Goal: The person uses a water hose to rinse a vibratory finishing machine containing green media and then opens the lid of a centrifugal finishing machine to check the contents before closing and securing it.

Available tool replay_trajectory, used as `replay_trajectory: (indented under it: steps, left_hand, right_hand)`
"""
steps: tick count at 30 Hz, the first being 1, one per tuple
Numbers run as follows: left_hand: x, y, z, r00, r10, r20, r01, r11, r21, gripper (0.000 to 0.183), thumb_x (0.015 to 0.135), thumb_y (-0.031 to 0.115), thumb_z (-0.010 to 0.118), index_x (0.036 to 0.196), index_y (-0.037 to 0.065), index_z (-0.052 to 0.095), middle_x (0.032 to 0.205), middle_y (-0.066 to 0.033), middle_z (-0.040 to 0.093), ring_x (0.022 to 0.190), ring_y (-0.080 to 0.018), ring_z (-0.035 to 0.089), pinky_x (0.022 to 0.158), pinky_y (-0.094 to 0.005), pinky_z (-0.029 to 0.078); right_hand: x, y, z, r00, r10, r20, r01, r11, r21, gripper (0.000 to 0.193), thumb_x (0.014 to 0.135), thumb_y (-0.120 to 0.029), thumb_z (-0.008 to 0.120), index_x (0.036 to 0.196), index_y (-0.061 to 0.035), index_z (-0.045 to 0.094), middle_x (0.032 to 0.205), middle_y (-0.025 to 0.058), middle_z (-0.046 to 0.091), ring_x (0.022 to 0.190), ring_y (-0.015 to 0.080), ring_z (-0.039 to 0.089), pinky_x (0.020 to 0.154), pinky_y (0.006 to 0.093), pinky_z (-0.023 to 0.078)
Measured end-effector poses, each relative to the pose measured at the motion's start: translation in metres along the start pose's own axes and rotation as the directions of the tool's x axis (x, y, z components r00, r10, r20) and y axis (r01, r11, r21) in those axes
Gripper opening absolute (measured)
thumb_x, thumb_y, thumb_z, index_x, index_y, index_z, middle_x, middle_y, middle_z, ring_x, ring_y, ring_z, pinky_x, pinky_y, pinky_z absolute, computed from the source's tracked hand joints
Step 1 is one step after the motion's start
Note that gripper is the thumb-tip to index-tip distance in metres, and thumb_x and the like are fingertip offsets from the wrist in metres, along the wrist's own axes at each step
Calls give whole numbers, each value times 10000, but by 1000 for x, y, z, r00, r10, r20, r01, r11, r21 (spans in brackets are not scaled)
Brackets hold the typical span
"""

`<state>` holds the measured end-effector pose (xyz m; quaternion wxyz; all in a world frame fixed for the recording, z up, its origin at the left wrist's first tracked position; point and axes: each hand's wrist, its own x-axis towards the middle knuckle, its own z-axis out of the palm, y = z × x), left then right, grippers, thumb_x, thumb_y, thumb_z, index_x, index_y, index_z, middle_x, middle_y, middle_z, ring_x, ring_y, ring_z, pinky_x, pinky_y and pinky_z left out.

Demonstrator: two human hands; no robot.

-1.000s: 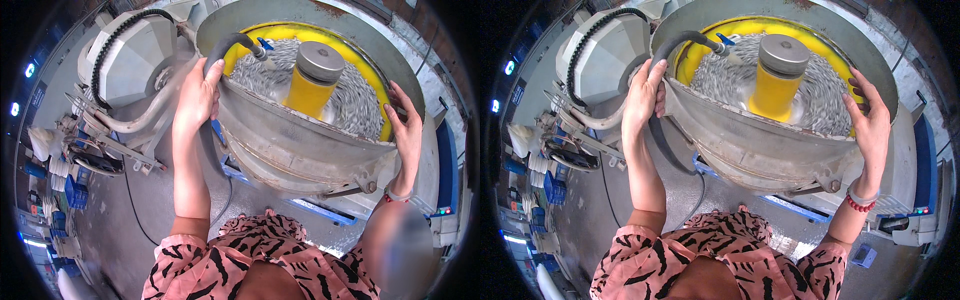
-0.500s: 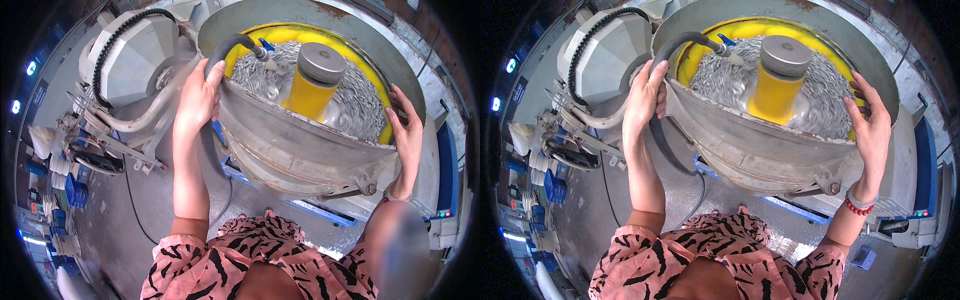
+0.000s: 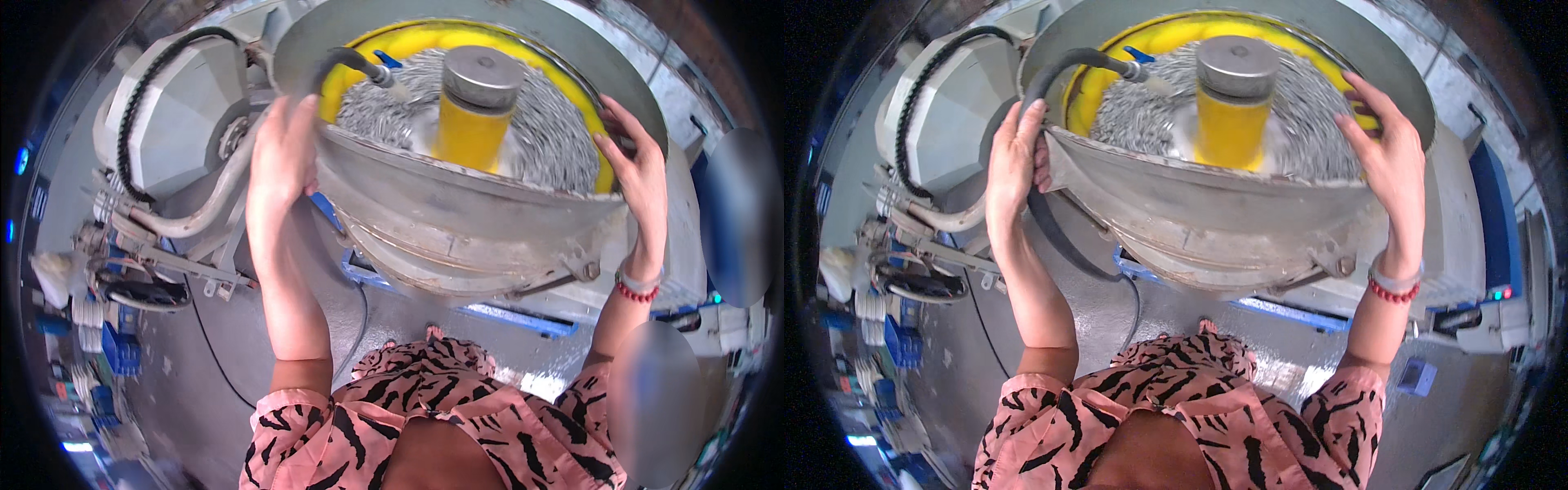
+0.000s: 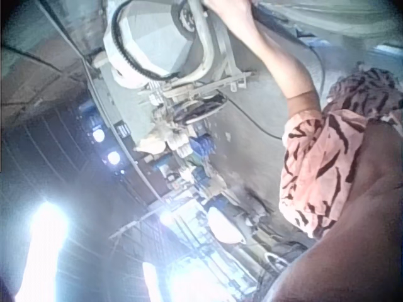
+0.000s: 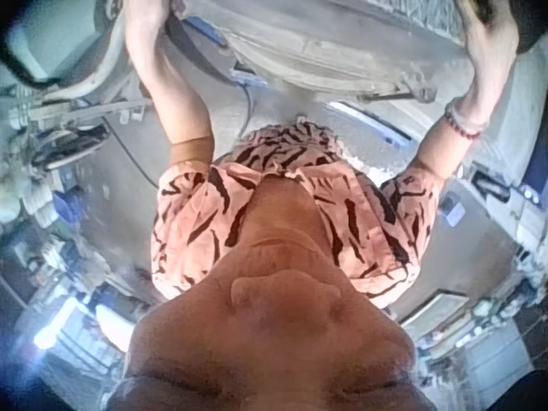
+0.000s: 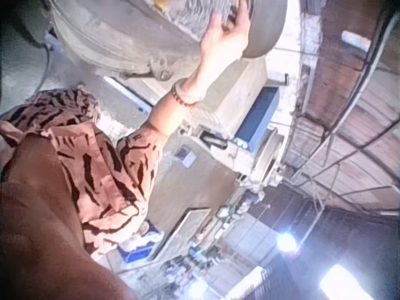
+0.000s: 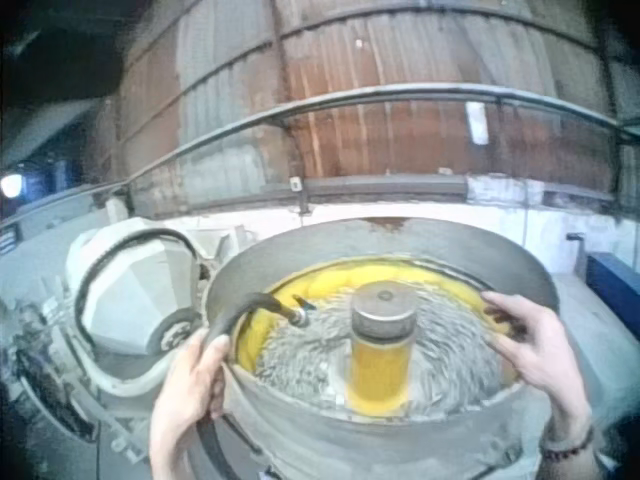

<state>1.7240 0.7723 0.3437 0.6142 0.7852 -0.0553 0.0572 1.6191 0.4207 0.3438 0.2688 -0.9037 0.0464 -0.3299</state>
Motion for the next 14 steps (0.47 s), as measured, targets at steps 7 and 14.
replay_trajectory:
  steps: [7, 14]
  left_hand:
    - [5, -6, 0, 995, 24, 101, -18, 998, -60, 304, 931, 369, 504, 1024, 80, 492, 539, 39, 327, 394, -61, 308, 351, -224, 264]
    - [6, -10, -7, 995, 72, 66, -74, 997, 37, 321, 913, 411, 527, 990, 107, 458, 557, 27, 328, 423, -70, 306, 360, -232, 273]
  right_hand:
    - [0, 7, -11, 992, -56, 113, 62, 997, -50, 479, 804, -192, 650, 1262, -102, 543, 1133, 98, 625, 1005, 184, 577, 886, 314, 438]
    - [17, 11, -9, 899, -195, 392, 244, 966, -79, 427, 756, -297, 644, 1112, -62, 631, 965, 157, 675, 873, 272, 635, 784, 379, 491]
